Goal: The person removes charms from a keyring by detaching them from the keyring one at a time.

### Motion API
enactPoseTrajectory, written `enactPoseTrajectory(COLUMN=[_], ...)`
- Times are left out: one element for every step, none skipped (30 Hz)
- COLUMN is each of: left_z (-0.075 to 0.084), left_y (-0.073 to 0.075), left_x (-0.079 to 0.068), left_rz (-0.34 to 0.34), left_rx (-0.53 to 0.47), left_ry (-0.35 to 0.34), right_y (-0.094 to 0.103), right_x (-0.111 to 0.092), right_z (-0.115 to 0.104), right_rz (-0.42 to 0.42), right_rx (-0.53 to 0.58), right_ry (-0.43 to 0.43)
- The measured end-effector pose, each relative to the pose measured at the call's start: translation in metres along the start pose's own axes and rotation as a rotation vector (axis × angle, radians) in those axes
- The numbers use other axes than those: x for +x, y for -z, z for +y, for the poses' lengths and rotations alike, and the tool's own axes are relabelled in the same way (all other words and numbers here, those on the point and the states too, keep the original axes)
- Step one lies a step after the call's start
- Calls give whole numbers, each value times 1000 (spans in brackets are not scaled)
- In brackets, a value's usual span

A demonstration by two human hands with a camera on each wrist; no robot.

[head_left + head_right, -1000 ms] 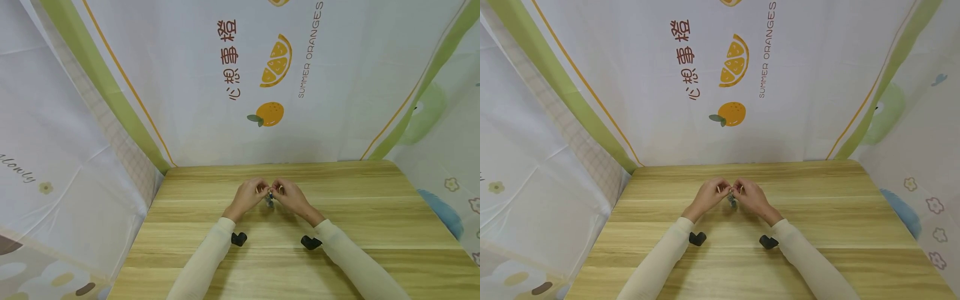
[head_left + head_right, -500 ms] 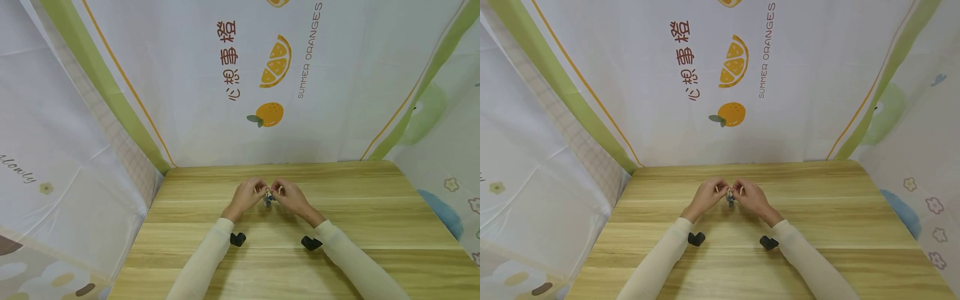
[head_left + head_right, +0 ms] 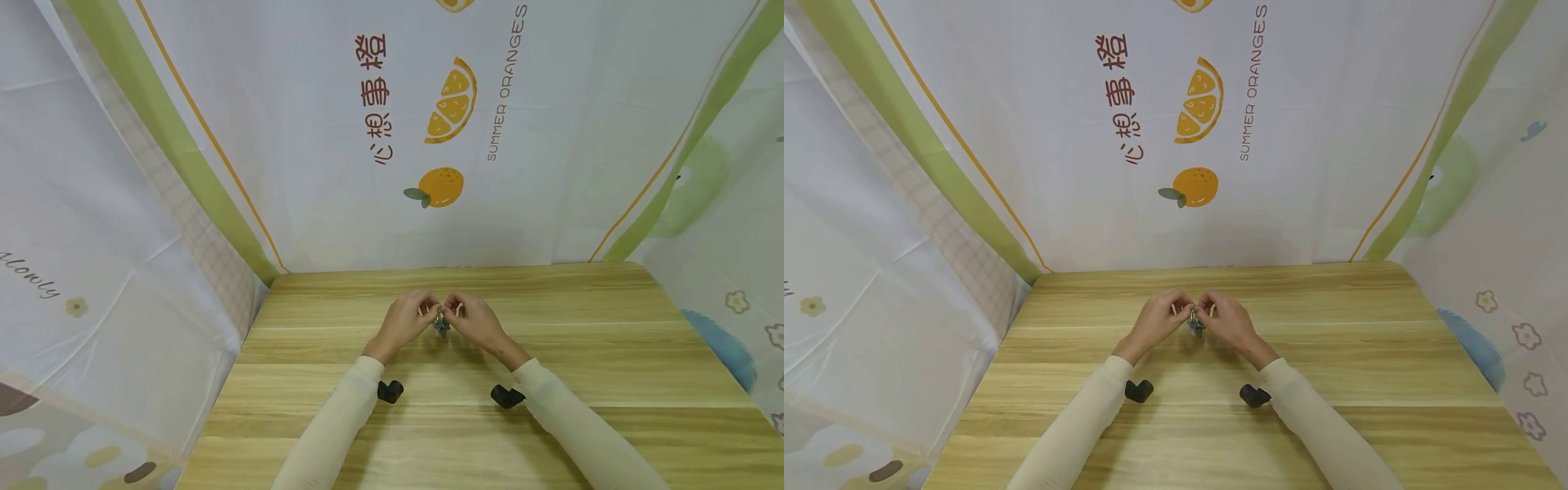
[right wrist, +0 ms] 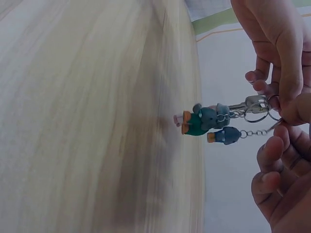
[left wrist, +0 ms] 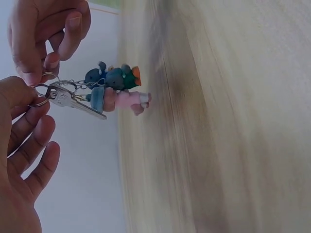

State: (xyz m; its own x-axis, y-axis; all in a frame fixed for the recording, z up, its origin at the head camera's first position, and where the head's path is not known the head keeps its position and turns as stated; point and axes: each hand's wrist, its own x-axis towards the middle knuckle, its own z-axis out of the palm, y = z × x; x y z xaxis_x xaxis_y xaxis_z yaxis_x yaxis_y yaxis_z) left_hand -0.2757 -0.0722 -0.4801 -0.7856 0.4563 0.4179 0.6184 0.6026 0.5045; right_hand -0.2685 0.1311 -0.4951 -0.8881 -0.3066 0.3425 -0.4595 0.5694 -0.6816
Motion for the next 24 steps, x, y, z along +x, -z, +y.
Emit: enactPoseTrajectory(left_z=[0, 0, 0, 0, -1, -1, -1, -1, -2, -1, -1, -1, -2, -2, -2, -2, -2, -2, -2, -3, -3, -3, -3, -3], left_y=[0, -1, -1, -1, -1, -1, -1, -1, -1, -1, -1, -1, -1, -1, -1, -1, -1, -1, -1, 0, 0, 0, 0, 1], left_x=[0, 0, 0, 0, 0, 0, 0, 0, -1, -1, -1, -1, -1, -1, -1, -1, -1, -1, -1, -1, -1, -1, -1, -1], left_rz=[-1, -4, -6, -9, -12, -15, -16, -15, -13, -9, -6, -2, 1, 5, 6, 7, 9, 10, 11, 13, 14, 15, 15, 17], left_rx=[-1, -4, -10, -15, -20, -23, -25, -25, -22, -18, -14, -9, -4, 1, 5, 9, 11, 15, 17, 18, 19, 19, 20, 20], left_ry=[3, 5, 7, 11, 14, 16, 17, 14, 11, 8, 4, 0, -3, -6, -3, -2, 0, 5, 10, 11, 12, 11, 9, 7], right_y=[0, 0, 0, 0, 0, 0, 0, -1, -1, -1, -1, -1, -1, -2, -2, -2, -2, -2, -1, -1, -1, -1, -1, -1], right_x=[0, 0, 0, 0, 0, 0, 0, 0, 0, 0, -1, -1, -1, -1, -1, -1, -1, -2, -2, -2, -2, -2, -2, -2], right_z=[0, 0, 0, 1, 1, 1, 1, 2, 2, 2, 2, 2, 2, 2, 2, 2, 2, 1, 1, 1, 0, 0, 0, 0], right_rz=[1, 1, -1, -2, -4, -5, -5, -5, -5, -2, 0, 4, 6, 8, 9, 9, 8, 6, 4, 4, 3, 3, 3, 5], right_rx=[2, 4, 5, 8, 12, 17, 19, 23, 29, 32, 35, 37, 37, 39, 41, 42, 46, 48, 53, 57, 61, 62, 60, 58], right_ry=[1, 3, 6, 10, 15, 20, 26, 32, 37, 41, 46, 51, 55, 59, 61, 64, 65, 65, 66, 66, 66, 67, 67, 67])
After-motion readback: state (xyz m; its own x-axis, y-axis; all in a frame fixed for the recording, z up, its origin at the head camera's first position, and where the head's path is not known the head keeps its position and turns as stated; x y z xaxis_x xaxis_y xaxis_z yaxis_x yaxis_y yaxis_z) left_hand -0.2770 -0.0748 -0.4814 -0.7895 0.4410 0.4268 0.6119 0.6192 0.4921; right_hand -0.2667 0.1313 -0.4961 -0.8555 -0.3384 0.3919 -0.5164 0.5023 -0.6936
